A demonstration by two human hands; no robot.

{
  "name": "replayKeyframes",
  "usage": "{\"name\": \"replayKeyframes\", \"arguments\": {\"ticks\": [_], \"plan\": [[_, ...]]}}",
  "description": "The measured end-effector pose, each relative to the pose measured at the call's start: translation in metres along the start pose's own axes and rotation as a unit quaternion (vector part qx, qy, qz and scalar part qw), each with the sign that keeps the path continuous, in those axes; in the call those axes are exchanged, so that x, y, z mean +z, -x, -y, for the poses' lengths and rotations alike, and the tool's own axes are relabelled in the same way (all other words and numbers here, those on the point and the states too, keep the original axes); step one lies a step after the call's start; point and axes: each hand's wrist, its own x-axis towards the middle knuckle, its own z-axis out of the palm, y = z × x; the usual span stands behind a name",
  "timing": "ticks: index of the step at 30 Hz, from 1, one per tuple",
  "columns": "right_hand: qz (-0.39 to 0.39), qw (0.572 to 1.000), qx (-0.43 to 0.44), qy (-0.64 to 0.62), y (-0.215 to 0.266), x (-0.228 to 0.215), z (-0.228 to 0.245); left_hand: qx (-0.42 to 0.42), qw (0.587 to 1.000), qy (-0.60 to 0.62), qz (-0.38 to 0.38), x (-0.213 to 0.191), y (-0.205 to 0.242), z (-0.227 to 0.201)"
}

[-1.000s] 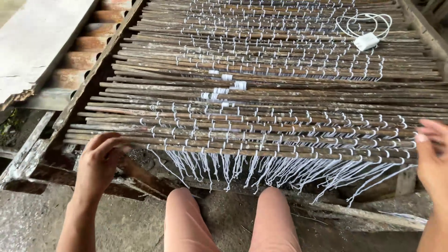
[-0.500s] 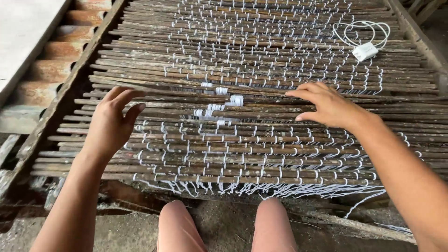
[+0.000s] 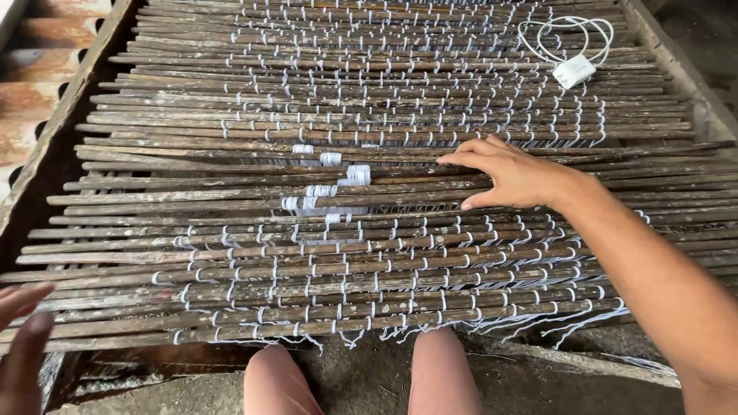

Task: Threading white cotton loops onto thin wooden sticks as part of a manual weaving process

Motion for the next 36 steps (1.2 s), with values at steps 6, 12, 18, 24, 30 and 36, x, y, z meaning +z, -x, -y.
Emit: {"name": "replayKeyframes", "arguments": {"ticks": [6,12,18,24,30,36], "plan": [[0.014,0.999,0.000,0.037,0.000,-0.001,0.008,-0.079,0.994,0.060,-0.054,-0.010,0.039,0.012],[0.012,0.996,0.020,0.083,-0.011,0.008,0.002,-0.094,0.991,0.061,-0.069,-0.012,0.050,-0.019],[0.045,0.995,0.032,0.078,-0.014,0.003,0.014,-0.088,0.993,0.049,-0.062,-0.016,0.060,0.014],[0.053,0.992,0.026,0.109,-0.032,0.007,0.010,-0.066,0.995,0.019,-0.074,-0.019,0.079,0.034],[0.031,0.995,0.006,0.100,-0.044,0.015,0.001,-0.089,0.996,0.007,-0.028,-0.040,0.085,0.060],[0.025,0.998,0.002,0.062,-0.041,0.012,0.007,-0.131,0.990,0.025,-0.042,-0.046,0.092,0.059]]}}
